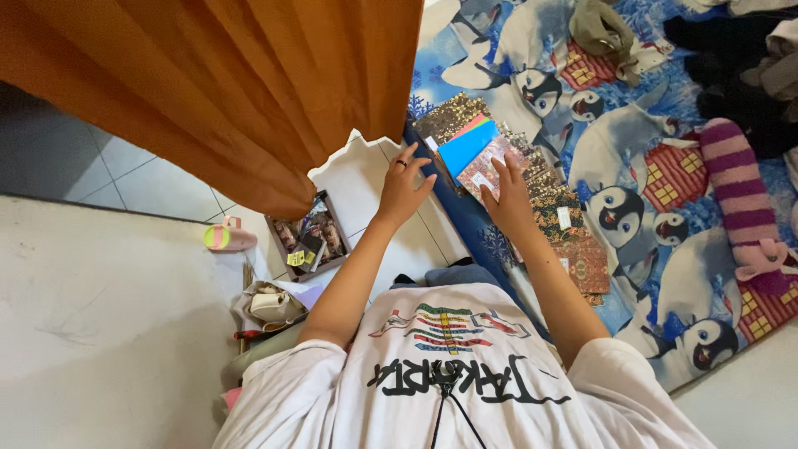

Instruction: The person repeatedly picks up patterned fabric pieces from a bed, carries them to a nearby storage area, and places them into a brown crate. The person returns to the bed to repeat the process with additional fabric pieces.

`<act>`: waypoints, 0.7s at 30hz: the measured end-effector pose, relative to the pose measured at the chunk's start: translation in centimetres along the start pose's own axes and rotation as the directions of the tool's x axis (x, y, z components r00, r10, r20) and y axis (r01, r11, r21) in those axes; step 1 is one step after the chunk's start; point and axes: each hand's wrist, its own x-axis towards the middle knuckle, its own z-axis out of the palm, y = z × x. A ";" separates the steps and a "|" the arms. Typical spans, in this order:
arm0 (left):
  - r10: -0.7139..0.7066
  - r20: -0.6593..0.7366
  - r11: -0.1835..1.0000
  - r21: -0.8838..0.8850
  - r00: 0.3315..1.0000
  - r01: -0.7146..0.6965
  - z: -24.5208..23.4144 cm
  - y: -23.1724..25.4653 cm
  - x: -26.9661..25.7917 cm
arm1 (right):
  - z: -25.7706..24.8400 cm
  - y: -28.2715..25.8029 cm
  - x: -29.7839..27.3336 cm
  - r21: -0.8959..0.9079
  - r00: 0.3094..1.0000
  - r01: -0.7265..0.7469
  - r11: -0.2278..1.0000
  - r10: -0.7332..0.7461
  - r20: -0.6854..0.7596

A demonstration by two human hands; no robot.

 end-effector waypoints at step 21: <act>0.106 0.027 0.994 -0.020 0.994 -0.105 3.1 1.7 4.7 | -3.3 1.8 1.8 -0.007 0.991 -0.129 0.992 0.128 -0.022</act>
